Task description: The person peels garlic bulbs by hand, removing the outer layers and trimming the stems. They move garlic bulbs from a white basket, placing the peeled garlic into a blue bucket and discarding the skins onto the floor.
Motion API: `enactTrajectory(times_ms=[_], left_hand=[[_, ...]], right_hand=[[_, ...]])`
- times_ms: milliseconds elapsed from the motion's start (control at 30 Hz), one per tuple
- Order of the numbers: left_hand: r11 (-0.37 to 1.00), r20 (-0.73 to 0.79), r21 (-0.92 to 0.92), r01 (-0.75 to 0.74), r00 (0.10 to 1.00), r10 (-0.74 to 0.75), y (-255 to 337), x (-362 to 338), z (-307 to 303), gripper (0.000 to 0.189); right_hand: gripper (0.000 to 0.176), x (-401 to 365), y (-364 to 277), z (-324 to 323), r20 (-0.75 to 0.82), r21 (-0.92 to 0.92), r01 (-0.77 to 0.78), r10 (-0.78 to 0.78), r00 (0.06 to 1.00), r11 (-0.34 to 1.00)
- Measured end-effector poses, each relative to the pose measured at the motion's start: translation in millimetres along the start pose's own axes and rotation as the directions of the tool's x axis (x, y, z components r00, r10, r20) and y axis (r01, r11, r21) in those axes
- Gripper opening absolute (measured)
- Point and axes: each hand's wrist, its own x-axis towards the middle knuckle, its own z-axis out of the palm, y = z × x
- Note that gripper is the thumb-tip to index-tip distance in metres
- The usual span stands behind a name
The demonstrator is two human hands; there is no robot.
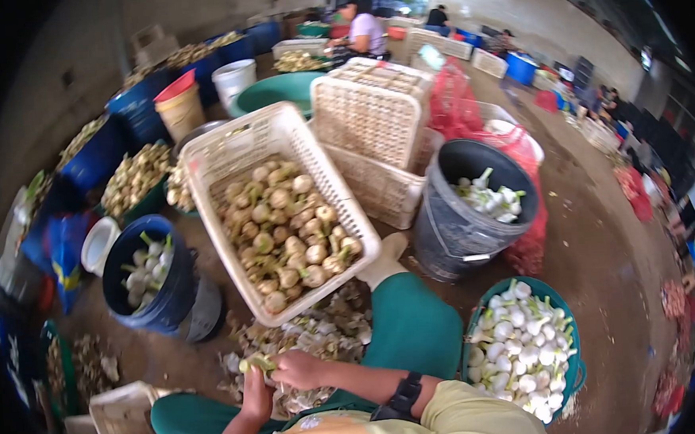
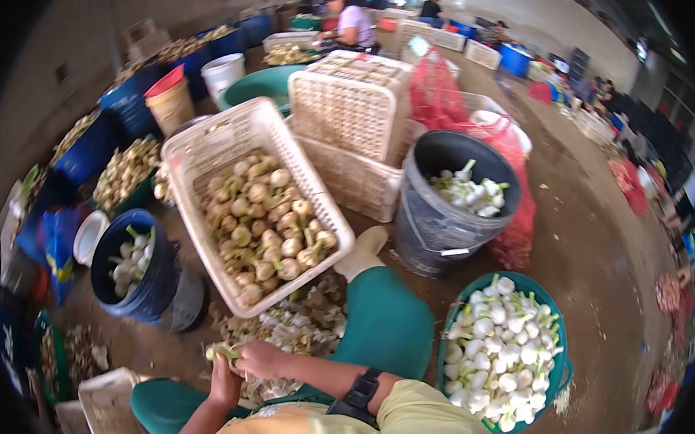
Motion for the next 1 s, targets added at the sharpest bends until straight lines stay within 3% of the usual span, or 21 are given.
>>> enactTrajectory(times_ms=[67,133,167,200,233,267,300,333,367,400,467,500,533,600,633,700,833,867,900,933,1000], left_hand=[[0.910,-0.107,0.392,-0.135,0.976,0.191,7,6,6,0.036],[0.972,-0.147,0.236,-0.021,0.987,0.057,4,8,6,0.035],[0.974,-0.066,0.224,-0.034,0.997,0.050,16,2,11,0.035],[0.975,0.006,0.217,-0.040,0.999,0.040,29,-5,16,0.035],[0.992,0.055,0.126,-0.024,0.998,0.017,35,-6,17,0.036],[0.999,0.106,0.032,-0.009,0.994,0.005,41,-6,18,0.037],[1.000,0.143,-0.025,0.002,0.990,0.002,50,-5,19,0.037],[0.996,0.191,-0.086,0.013,0.982,0.004,57,-5,19,0.037],[1.000,0.158,-0.019,-0.023,0.987,0.026,62,-4,20,0.039],[0.997,0.138,0.049,-0.059,0.989,0.052,67,0,19,0.041],[0.977,0.087,0.183,-0.111,0.991,0.097,70,5,14,0.046],[0.799,0.072,0.535,-0.273,0.958,0.279,69,7,11,0.050],[0.478,0.132,0.803,-0.355,0.889,0.438,69,9,10,0.054],[0.493,0.150,0.775,-0.394,0.874,0.462,68,9,16,0.059],[0.443,0.146,0.807,-0.391,0.859,0.491,70,7,20,0.059],[0.357,0.150,0.850,-0.388,0.827,0.542,68,7,20,0.060],[0.373,0.211,0.831,-0.413,0.854,0.476,68,7,10,0.059],[0.575,0.233,0.701,-0.421,0.898,0.373,66,8,0,0.058],[0.749,0.278,0.540,-0.384,0.921,0.272,64,9,-6,0.057],[0.751,0.277,0.538,-0.383,0.922,0.271,66,11,-6,0.057],[0.955,0.311,0.072,-0.286,0.917,0.251,74,13,-5,0.058]], right_hand=[[0.021,4,12,4,-0.013,0.480,0.076,-0.080,0.997,0.874],[0.020,-2,0,-5,-0.141,0.739,0.077,0.042,0.989,0.670],[0.021,-1,21,-27,-0.150,0.115,0.109,-0.091,0.985,0.987],[0.021,4,43,-28,-0.227,-0.118,-0.095,0.066,0.972,0.988],[0.024,-1,43,-35,-0.270,-0.271,-0.064,-0.012,0.963,0.961],[0.025,-3,56,-39,-0.133,-0.506,-0.104,0.041,0.990,0.856],[0.028,-2,63,-41,-0.041,-0.582,-0.172,0.183,0.982,0.794],[0.028,-2,54,-45,0.011,-0.602,-0.262,0.336,0.942,0.755],[0.033,-5,70,-40,-0.074,-0.668,-0.179,0.175,0.982,0.722],[0.033,0,83,-34,-0.056,-0.667,-0.159,0.164,0.985,0.728],[0.035,-5,38,-38,-0.324,-0.437,-0.081,-0.072,0.943,0.896],[0.036,0,14,-39,-0.268,-0.203,-0.121,0.064,0.961,0.972],[0.036,3,3,-31,-0.268,-0.199,-0.124,0.067,0.961,0.972],[0.028,10,-11,-20,-0.352,-0.187,0.091,-0.154,0.923,0.978],[0.022,16,-8,-16,-0.403,-0.376,0.179,-0.334,0.852,0.909],[0.021,20,-5,-14,-0.367,-0.445,0.178,-0.360,0.858,0.878],[0.018,25,-10,-22,-0.275,-0.458,0.189,-0.340,0.899,0.869],[0.018,26,-10,-28,-0.273,-0.459,0.187,-0.338,0.900,0.869],[0.016,25,-8,-35,-0.306,-0.346,0.085,-0.198,0.931,0.934],[0.015,24,-6,-42,-0.321,-0.225,-0.024,-0.051,0.946,0.974],[0.018,24,4,-40,-0.200,-0.141,0.015,-0.043,0.979,0.990]])
